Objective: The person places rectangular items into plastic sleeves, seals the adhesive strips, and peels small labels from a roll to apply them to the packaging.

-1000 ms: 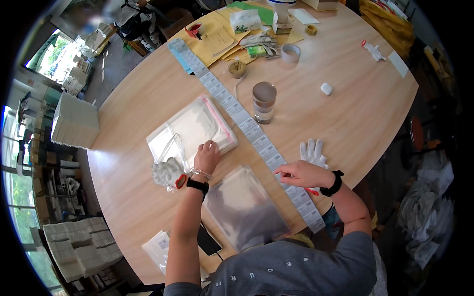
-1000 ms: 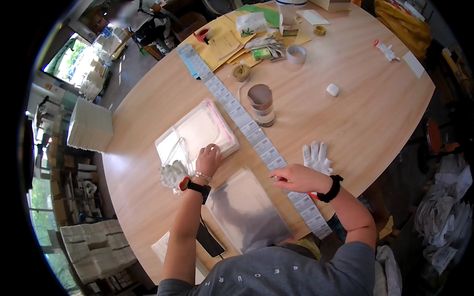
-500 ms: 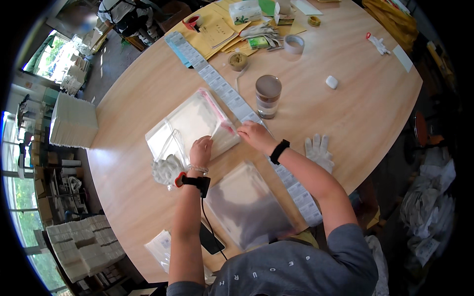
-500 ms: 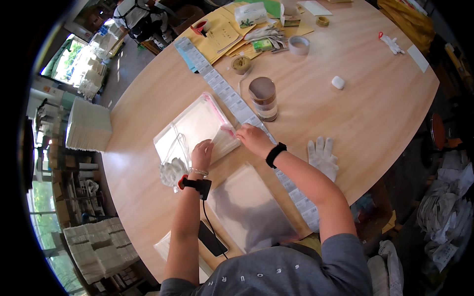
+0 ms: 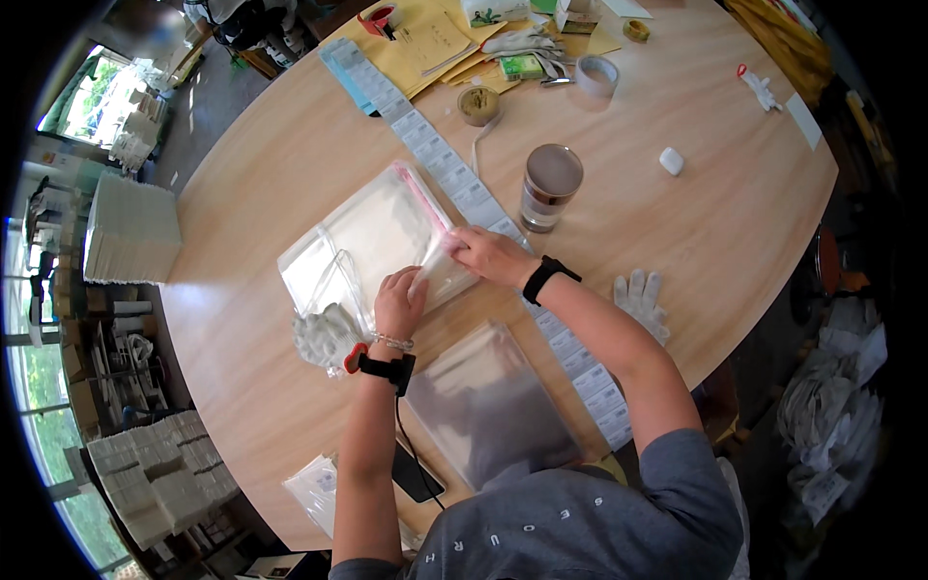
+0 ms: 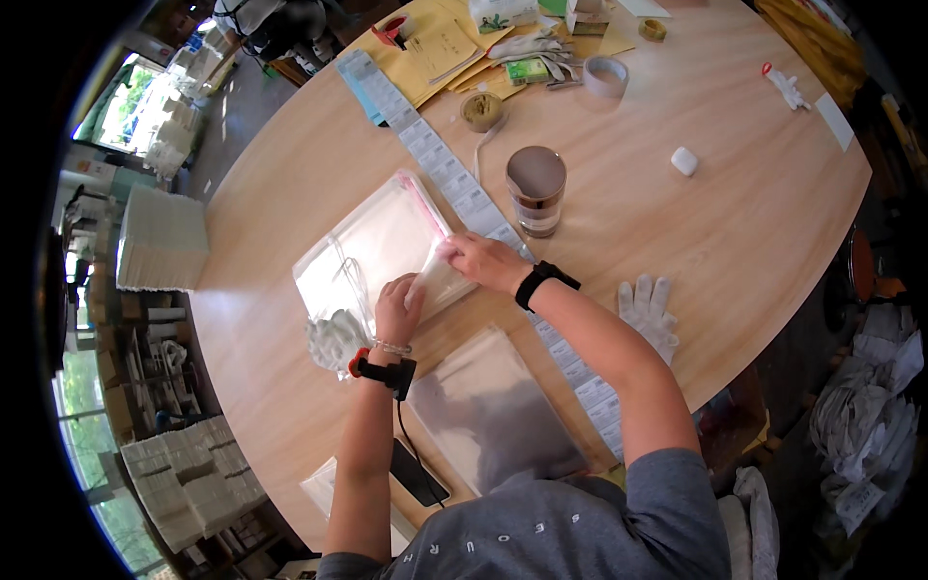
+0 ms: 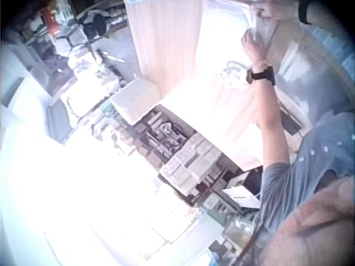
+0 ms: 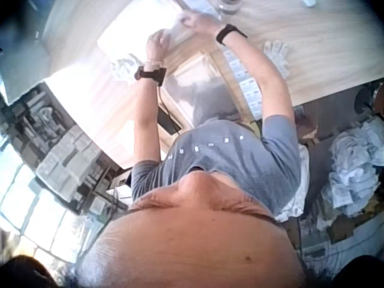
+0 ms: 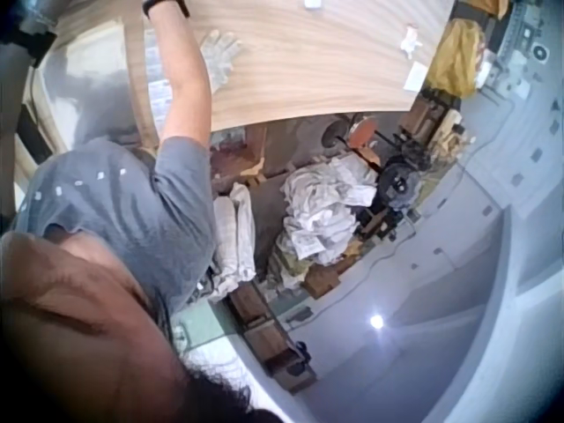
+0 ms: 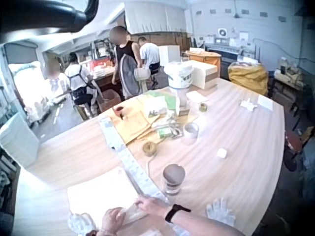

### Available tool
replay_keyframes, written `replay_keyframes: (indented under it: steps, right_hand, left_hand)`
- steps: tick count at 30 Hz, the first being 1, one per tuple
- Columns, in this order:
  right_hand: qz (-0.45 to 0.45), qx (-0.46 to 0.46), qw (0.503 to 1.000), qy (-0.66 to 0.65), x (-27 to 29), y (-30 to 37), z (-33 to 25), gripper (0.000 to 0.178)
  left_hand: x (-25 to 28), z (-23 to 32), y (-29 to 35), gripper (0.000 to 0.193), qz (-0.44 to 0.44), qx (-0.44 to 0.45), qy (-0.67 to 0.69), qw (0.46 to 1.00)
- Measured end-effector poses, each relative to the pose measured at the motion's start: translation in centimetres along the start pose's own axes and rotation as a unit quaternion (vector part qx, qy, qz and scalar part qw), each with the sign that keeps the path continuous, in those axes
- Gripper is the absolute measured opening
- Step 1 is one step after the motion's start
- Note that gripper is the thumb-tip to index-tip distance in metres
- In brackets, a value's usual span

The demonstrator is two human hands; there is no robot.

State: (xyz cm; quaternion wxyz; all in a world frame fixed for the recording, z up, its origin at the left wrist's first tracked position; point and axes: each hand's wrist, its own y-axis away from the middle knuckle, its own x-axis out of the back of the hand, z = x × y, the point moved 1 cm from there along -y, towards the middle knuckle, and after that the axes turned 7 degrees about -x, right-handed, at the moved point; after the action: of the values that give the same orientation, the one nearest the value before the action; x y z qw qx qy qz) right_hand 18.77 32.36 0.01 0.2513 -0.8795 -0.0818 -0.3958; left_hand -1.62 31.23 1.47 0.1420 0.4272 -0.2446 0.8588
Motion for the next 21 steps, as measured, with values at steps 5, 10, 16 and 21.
replay_keyframes:
  steps: [5, 10, 16, 21]
  right_hand:
    - [0.028, -0.069, 0.995, -0.068, -0.3, -1.3, -0.4, 0.014]
    - [0.070, -0.139, 0.976, -0.152, 0.7, -0.8, -0.3, 0.014]
    - [-0.008, -0.021, 0.999, -0.041, -0.9, 0.6, 1.4, 0.010]
    - [-0.006, -0.109, 0.993, -0.040, -1.5, -1.0, 0.5, 0.009]
  left_hand:
    - [-0.6, -0.7, 0.2, 0.019, 0.009, -0.007, -0.021, 1.000]
    - [-0.4, -1.1, 0.1, 0.021, 0.000, 0.064, -0.008, 0.998]
    - [-0.6, -1.6, 0.0, 0.021, 0.010, 0.070, 0.000, 0.997]
    - [-0.5, -1.3, 0.0, 0.023, 0.003, 0.048, 0.016, 0.999]
